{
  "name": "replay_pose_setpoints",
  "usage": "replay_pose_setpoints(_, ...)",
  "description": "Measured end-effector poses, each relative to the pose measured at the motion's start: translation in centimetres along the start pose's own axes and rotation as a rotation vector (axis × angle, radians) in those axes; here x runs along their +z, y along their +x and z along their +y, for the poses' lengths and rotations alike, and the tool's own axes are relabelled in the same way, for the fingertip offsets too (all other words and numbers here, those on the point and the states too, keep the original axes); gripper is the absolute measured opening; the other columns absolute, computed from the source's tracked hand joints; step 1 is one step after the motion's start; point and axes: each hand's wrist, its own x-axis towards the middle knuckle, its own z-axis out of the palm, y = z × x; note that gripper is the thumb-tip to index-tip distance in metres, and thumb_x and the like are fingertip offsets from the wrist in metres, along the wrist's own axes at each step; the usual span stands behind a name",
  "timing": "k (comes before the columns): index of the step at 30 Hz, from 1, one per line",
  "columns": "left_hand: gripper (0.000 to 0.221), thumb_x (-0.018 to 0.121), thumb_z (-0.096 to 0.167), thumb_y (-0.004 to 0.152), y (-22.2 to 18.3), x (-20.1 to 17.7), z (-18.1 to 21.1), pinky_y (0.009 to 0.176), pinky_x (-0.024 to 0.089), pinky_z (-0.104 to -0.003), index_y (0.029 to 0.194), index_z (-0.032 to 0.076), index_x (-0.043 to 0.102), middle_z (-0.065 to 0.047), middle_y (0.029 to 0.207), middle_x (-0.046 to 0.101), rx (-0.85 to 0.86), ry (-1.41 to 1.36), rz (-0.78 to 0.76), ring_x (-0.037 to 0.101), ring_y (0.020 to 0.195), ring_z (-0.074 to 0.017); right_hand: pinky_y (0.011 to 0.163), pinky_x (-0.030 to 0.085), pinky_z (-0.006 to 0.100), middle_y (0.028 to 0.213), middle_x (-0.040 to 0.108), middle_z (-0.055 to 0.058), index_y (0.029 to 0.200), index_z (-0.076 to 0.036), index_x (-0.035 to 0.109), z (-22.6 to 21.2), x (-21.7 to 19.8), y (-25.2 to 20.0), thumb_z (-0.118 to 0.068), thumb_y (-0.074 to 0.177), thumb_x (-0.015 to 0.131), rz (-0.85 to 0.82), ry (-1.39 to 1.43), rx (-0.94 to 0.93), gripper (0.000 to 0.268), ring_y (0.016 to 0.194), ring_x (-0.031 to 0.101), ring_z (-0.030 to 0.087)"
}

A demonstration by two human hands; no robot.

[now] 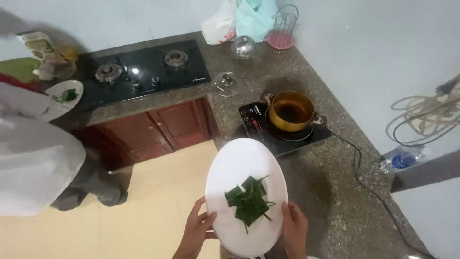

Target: Tearing and folding green leaves, arranging them on a plate, and then placing them into a steamer pot on an induction cooker for steaming.

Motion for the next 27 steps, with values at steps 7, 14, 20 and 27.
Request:
replay_pose_setpoints(7,0.041,0.056,0.009,0.085,6.8,0.9,4.2,0.056,0.059,-0.042,0.125,0.018,0.048,-0.024,0.095,0.069,-0.021,0.084,0.056,0.065,0.078,-0.0306,0.069,0.050,0.035,0.096,0.070,0.010,0.098,-0.002,0.067,-5.0,4.2,4.9,-0.026,0.090,0.056,-0.035,-0.055,-0.081,0.027,0.084,0.063,0.022)
replay_pose_setpoints(14,0.050,0.062,0.013,0.077,14.1,1.3,10.9,0.060,0.056,-0.045,0.125,0.011,0.050,-0.024,0.101,0.069,0.018,-0.009,-0.021,0.063,0.080,-0.0327,0.050,0.041,0.033,0.073,0.065,0.009,0.093,-0.002,0.067,-7.9,9.3,9.9,-0.030,0.090,0.056,0.045,-0.092,-0.092,0.030,0.057,0.053,0.018)
replay_pose_setpoints(20,0.047,0.062,0.017,0.076,22.7,-0.2,17.1,0.058,0.056,-0.043,0.122,0.017,0.053,-0.011,0.110,0.064,-0.010,0.152,-0.081,0.063,0.080,-0.0290,0.056,0.044,0.035,0.085,0.067,0.014,0.099,0.000,0.066,-11.5,16.5,11.9,-0.022,0.091,0.057,0.171,0.184,0.004,0.026,0.069,0.057,0.023)
replay_pose_setpoints(27,0.051,0.066,0.014,0.075,30.1,-1.7,27.3,0.077,0.056,-0.037,0.124,0.009,0.053,-0.012,0.110,0.067,0.103,0.237,-0.368,0.065,0.095,-0.0249,0.065,0.041,0.035,0.086,0.057,0.009,0.096,-0.004,0.061,-15.9,24.4,11.2,-0.025,0.093,0.054,0.328,0.233,0.022,0.023,0.075,0.050,0.021)
